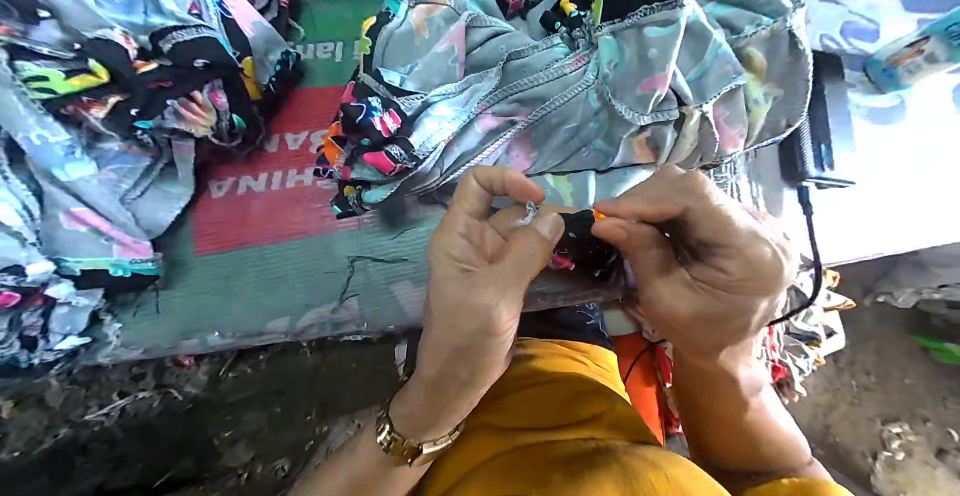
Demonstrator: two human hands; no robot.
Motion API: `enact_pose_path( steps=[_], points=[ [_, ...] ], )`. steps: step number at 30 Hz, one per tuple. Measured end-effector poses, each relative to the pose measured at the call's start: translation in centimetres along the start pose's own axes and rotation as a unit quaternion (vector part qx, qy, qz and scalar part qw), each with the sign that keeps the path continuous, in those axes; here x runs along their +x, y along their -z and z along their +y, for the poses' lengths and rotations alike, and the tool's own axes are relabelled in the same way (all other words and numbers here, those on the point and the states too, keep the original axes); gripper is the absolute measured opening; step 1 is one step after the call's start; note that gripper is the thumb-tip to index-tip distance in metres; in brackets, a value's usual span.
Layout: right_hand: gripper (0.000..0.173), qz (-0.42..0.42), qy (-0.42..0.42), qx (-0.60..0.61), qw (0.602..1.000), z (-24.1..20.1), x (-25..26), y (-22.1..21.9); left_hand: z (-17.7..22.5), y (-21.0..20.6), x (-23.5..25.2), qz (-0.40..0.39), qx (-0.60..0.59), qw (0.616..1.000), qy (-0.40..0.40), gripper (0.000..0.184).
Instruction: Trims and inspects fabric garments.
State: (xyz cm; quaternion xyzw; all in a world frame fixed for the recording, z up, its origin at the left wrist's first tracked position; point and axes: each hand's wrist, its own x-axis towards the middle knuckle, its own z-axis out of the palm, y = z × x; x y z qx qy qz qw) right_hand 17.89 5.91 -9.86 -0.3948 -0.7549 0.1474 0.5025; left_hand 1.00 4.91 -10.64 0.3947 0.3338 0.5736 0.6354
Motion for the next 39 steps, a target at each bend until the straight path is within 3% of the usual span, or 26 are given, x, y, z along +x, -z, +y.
enact_pose_path(
  steps=[7,9,12,16,18,20,22,25,27,30,34,39],
  points=[
    [0.01,0.006,0.02,-0.026,0.999,0.5,-1.0,0.3,0.4,-0.3,0.3,-0.028,0.134,0.987,-0.086,0.025],
    [0.015,-0.024,0.025,-0.009,0.999,0.6,-1.4,0.8,0.3,0.0,0.5,-0.034,0.134,0.987,-0.08,0.021],
    [0.019,-0.081,-0.013,0.111,0.99,0.3,-2.3,1.7,-0.1,0.1,0.5,-0.039,0.132,0.987,-0.079,0.02],
    [0.037,-0.184,-0.011,0.166,0.969,-0.8,-3.2,2.5,-0.4,0.1,0.6,-0.045,0.137,0.985,-0.092,0.022],
    [0.035,-0.134,-0.007,0.12,0.984,-1.1,-3.2,2.3,-0.4,0.2,0.7,-0.051,0.136,0.984,-0.098,0.021],
    [0.021,-0.07,-0.016,0.011,0.997,-1.0,-2.2,2.5,-0.4,0.3,0.6,-0.056,0.143,0.982,-0.11,0.019],
    [0.023,-0.089,-0.036,-0.056,0.994,-0.3,-0.8,2.6,-0.5,0.2,0.5,-0.056,0.139,0.981,-0.126,0.017],
    [0.011,-0.122,-0.104,0.127,0.979,1.2,0.1,2.1,-0.5,0.2,0.5,-0.054,0.132,0.98,-0.137,0.017],
    [0.014,-0.11,-0.164,0.288,0.937,1.9,0.2,2.0,-0.5,0.4,0.4,-0.075,0.156,0.977,-0.126,0.022],
    [0.015,-0.077,-0.191,0.394,0.896,2.0,0.6,2.1,-0.4,0.4,0.1,-0.097,0.238,0.961,-0.105,0.034],
    [0.014,-0.051,-0.204,0.432,0.877,2.2,0.8,2.1,-0.7,0.3,0.3,-0.082,0.246,0.959,-0.117,0.013],
    [0.015,-0.054,-0.206,0.413,0.885,2.5,0.3,2.0,-0.6,0.7,0.5,-0.055,0.101,0.988,-0.099,0.013]
  ],
)
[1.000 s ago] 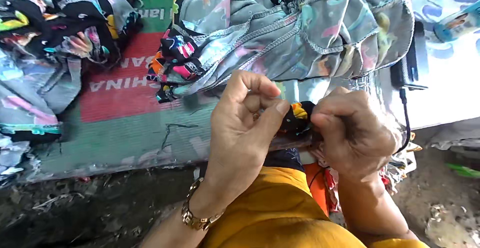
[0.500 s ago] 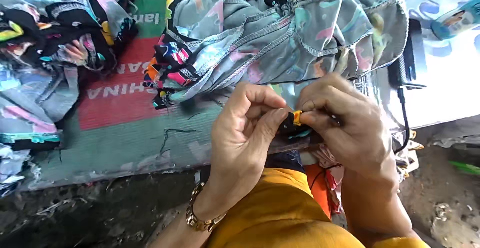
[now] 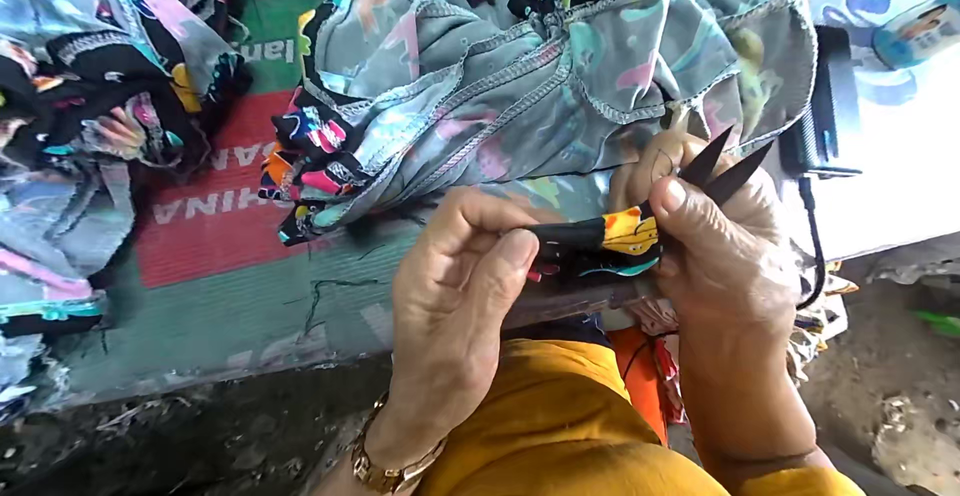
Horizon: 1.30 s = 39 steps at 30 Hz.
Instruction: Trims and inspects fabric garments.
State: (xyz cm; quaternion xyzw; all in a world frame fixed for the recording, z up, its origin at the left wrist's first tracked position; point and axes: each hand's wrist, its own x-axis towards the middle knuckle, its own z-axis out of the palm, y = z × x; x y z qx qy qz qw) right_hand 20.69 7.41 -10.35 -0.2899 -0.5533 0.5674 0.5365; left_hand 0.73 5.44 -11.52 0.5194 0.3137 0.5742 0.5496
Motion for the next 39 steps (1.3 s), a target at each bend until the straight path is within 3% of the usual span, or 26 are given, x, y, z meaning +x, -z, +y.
enact_pose_path(
  steps=[8,12,14,17,25,27,33,39],
  points=[
    [0.016,-0.006,-0.006,-0.051,0.999,0.0,0.1,0.1,0.2,0.1,0.1,0.003,0.016,1.0,0.027,0.014],
    [0.021,0.011,0.011,-0.139,0.99,-0.1,0.0,-0.3,0.3,-0.1,0.1,-0.001,0.027,0.999,0.019,0.015],
    [0.027,0.052,0.057,-0.241,0.968,-0.3,-0.5,-0.9,0.3,-0.2,0.1,0.004,0.023,1.0,0.019,0.016],
    [0.01,0.094,0.15,-0.344,0.922,-0.7,-1.2,-1.6,0.4,-0.3,-0.1,0.002,0.015,1.0,0.021,0.021],
    [0.007,0.089,0.2,-0.542,0.811,-0.4,-2.2,-3.2,0.0,-1.2,-0.3,-0.004,0.115,0.993,-0.036,0.019],
    [0.007,0.095,0.213,-0.552,0.801,0.0,-2.6,-3.4,-0.1,-1.3,-0.4,-0.002,0.115,0.993,-0.036,0.019],
    [0.001,0.038,0.101,-0.302,0.947,-0.1,-3.1,-2.4,0.0,-1.4,-0.4,-0.003,0.097,0.995,-0.032,0.019],
    [0.003,0.002,0.043,-0.146,0.988,0.1,-3.2,-2.3,0.2,-1.4,-0.3,0.009,0.074,0.997,-0.01,0.019]
  ],
)
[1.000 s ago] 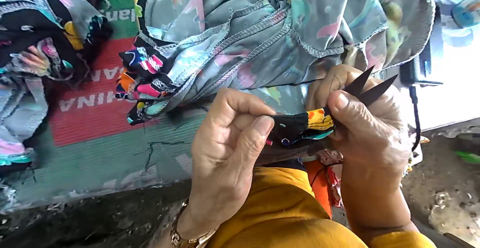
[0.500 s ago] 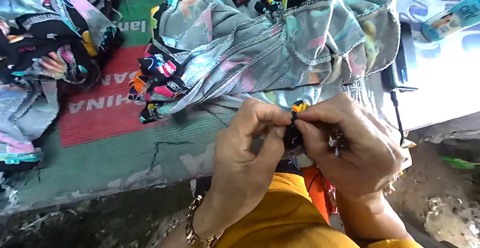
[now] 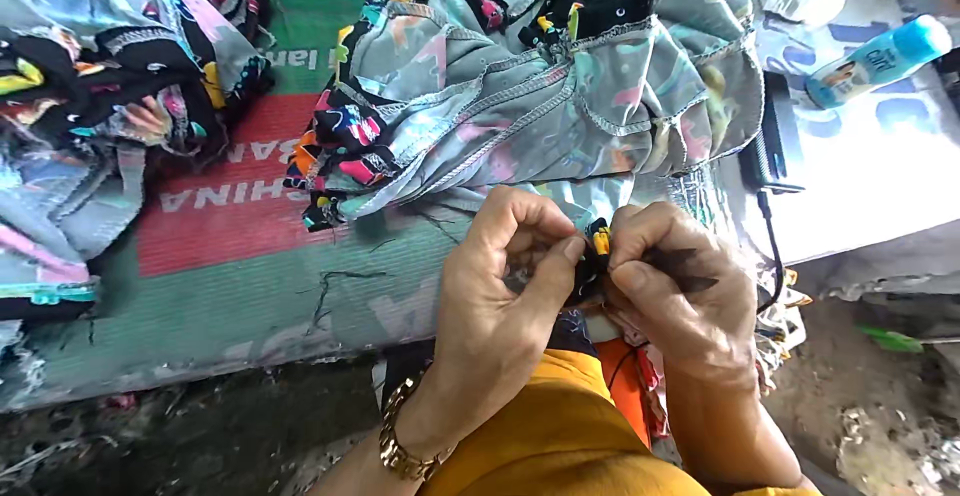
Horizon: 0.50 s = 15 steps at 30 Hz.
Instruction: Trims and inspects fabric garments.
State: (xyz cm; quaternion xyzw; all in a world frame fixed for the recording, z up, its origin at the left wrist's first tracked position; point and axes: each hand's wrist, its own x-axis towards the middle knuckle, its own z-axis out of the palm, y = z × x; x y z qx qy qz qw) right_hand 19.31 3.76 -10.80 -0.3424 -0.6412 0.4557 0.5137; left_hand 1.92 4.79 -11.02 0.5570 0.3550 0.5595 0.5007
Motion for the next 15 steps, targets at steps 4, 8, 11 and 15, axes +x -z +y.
enact_pose_path(
  steps=[4,8,11,15],
  points=[
    [0.006,0.03,0.027,-0.16,0.986,-0.7,0.2,-0.3,-0.2,0.3,0.1,0.002,-0.038,0.999,0.001,0.022],
    [0.033,0.023,0.028,-0.284,0.958,-1.8,-0.3,-0.1,-0.3,0.5,0.2,0.006,-0.057,0.998,0.002,0.021],
    [0.026,0.027,0.039,-0.35,0.935,-2.4,-0.4,0.1,-0.4,0.6,0.3,0.007,-0.063,0.998,-0.006,0.022],
    [0.02,0.048,0.069,-0.442,0.893,-2.8,-0.2,-0.1,-0.5,0.5,0.3,0.015,-0.052,0.998,-0.019,0.022]
  ],
)
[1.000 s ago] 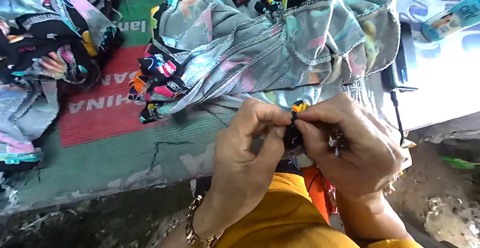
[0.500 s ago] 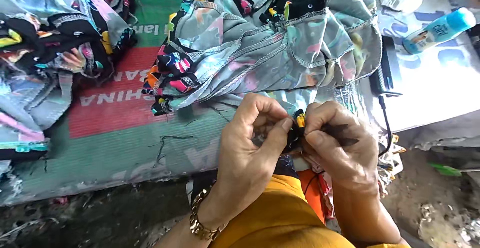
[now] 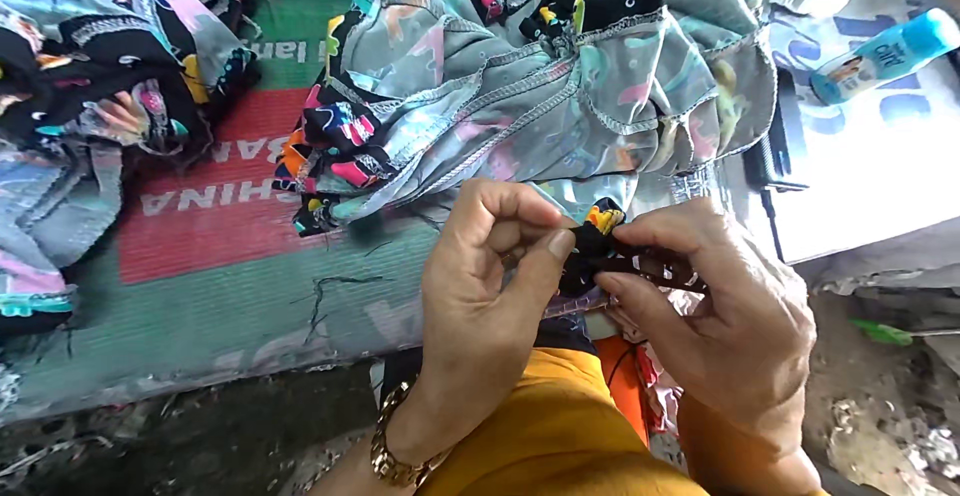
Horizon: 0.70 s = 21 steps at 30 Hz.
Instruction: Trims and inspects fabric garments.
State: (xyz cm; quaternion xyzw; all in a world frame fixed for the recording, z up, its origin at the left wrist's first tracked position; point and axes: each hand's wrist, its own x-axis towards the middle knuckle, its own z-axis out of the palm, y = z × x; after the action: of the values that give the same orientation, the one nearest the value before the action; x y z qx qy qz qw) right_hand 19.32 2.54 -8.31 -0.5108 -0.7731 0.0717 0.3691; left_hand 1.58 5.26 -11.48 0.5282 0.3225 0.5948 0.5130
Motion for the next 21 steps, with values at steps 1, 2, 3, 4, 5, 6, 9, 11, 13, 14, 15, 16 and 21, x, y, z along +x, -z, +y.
enact_pose_path(
  steps=[1,2,3,4,5,6,9,11,13,14,15,16,21],
  points=[
    [0.019,0.004,0.003,-0.011,1.0,-0.06,0.01,0.0,-0.04,-0.06,-0.03,0.002,-0.001,1.0,-0.004,0.022],
    [0.019,0.009,0.006,-0.015,1.0,-0.07,0.03,-0.01,-0.06,-0.11,-0.06,0.005,-0.003,1.0,-0.007,0.022],
    [0.018,0.011,0.007,-0.016,1.0,-0.06,0.03,-0.03,-0.07,-0.12,-0.09,0.005,-0.004,1.0,-0.007,0.023],
    [0.017,0.015,0.007,-0.017,1.0,-0.03,0.04,-0.07,-0.06,-0.14,-0.11,0.005,-0.006,1.0,-0.006,0.023],
    [0.016,0.019,0.007,-0.017,1.0,0.02,0.06,-0.11,-0.06,-0.15,-0.12,0.004,-0.006,1.0,-0.006,0.023],
    [0.015,0.021,0.007,-0.016,1.0,0.07,0.08,-0.12,-0.06,-0.17,-0.13,0.004,-0.004,1.0,-0.005,0.023],
    [0.013,0.02,0.004,-0.007,1.0,0.19,0.09,-0.11,-0.07,-0.16,-0.14,0.002,-0.001,1.0,-0.008,0.023],
    [0.012,0.021,0.003,0.001,1.0,0.24,0.1,-0.16,-0.09,-0.18,-0.14,0.001,0.004,1.0,-0.01,0.023],
    [0.012,0.024,0.004,0.007,1.0,0.32,0.05,-0.21,-0.09,-0.15,-0.15,-0.001,0.01,1.0,-0.012,0.022],
    [0.012,0.025,0.005,0.011,1.0,0.39,0.0,-0.24,-0.08,-0.13,-0.16,-0.002,0.01,1.0,-0.012,0.022],
    [0.013,0.024,0.006,0.017,1.0,0.46,-0.03,-0.26,-0.08,-0.11,-0.16,-0.003,0.01,1.0,-0.012,0.022],
    [0.013,0.024,0.005,0.023,0.999,0.5,-0.07,-0.27,-0.08,-0.11,-0.17,-0.002,0.007,1.0,-0.012,0.022],
    [0.014,0.024,0.002,0.03,0.999,0.49,-0.05,-0.28,-0.02,-0.14,-0.18,-0.004,0.013,1.0,-0.012,0.023]
  ],
)
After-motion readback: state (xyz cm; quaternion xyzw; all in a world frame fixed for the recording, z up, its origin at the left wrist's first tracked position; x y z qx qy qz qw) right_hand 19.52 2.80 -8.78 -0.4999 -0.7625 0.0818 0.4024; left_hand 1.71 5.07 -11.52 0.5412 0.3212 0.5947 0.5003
